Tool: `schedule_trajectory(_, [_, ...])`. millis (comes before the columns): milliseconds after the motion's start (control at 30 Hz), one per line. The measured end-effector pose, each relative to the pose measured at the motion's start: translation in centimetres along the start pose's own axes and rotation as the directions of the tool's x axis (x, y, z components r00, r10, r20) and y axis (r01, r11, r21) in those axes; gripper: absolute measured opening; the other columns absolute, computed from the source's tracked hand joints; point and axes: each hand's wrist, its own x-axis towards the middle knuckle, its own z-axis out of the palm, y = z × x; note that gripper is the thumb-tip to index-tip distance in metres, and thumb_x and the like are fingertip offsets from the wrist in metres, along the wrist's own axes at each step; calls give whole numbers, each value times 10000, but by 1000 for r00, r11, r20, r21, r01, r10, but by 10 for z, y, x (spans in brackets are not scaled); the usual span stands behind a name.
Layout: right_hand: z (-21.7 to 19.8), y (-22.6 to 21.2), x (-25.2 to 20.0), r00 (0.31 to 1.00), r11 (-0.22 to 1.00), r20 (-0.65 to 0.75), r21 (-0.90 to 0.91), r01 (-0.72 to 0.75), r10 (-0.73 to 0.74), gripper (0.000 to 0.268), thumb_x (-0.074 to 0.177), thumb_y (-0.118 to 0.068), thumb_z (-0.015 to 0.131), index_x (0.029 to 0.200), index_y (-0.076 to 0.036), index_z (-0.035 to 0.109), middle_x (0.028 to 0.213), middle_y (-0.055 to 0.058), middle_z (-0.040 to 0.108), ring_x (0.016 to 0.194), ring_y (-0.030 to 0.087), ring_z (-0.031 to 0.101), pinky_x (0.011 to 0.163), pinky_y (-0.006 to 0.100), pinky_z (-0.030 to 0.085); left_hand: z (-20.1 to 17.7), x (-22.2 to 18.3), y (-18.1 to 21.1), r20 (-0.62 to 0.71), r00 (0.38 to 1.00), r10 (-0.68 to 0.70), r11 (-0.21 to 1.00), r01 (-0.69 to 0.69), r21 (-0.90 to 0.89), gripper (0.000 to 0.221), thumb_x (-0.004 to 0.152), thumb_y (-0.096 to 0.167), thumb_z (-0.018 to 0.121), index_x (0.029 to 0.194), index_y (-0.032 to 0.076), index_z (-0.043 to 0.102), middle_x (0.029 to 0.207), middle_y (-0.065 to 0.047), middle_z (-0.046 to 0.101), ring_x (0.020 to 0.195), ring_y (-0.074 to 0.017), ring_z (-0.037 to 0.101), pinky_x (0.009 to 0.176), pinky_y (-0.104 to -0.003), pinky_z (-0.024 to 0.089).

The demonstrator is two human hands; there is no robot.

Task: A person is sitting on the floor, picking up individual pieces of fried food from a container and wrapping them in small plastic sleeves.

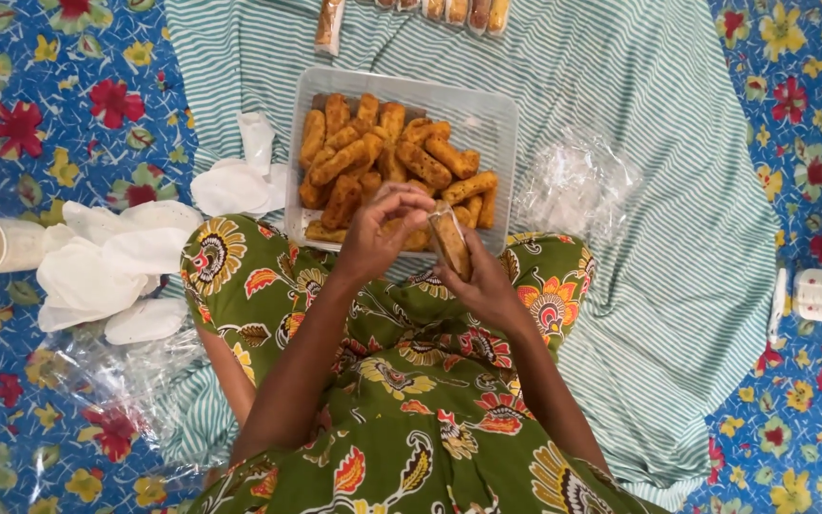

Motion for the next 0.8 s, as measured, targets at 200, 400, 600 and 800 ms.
schedule_trajectory(200, [-4, 4, -6, 999, 979, 53, 206, 1, -12, 582, 878, -70, 745, 1416, -73, 524, 992, 226, 682, 832, 251, 649, 680, 398, 566, -3, -11, 10, 109, 992, 64, 998, -60, -37, 208, 988, 118, 735, 1186, 57, 750, 1228, -143, 631, 1199, -264, 640, 1000, -416, 549])
schedule_trajectory(400, [-3, 6, -17, 995, 934, 86, 357, 18, -51, 529, 893, 1, 706, 1387, -48, 523, 1029, 146, 668, 891, 176, 623, 730, 339, 587, -7, -15, 17, 175, 977, 119, 993, -119, -11, 148, 961, 135, 765, 1095, 73, 770, 1233, -132, 607, 1219, -269, 623, 1058, -436, 494])
schedule_trajectory(600, [-2, 22, -26, 980, 918, 144, 390, 68, -134, 598, 904, 42, 677, 1455, -25, 454, 1101, 169, 631, 940, 189, 593, 793, 366, 578, -10, -23, 27, 248, 959, 138, 990, -132, -41, 163, 982, 129, 732, 1137, 83, 741, 1305, -136, 565, 1237, -277, 599, 1063, -458, 496])
schedule_trajectory(800, [-2, 18, -35, 968, 919, 154, 374, 128, -198, 658, 913, 79, 625, 1516, -34, 387, 1246, 203, 599, 1072, 198, 565, 881, 406, 559, -8, -28, 37, 295, 941, 168, 986, -167, -29, 210, 998, 125, 707, 1198, 65, 734, 1313, -163, 568, 1250, -299, 591, 1065, -463, 491])
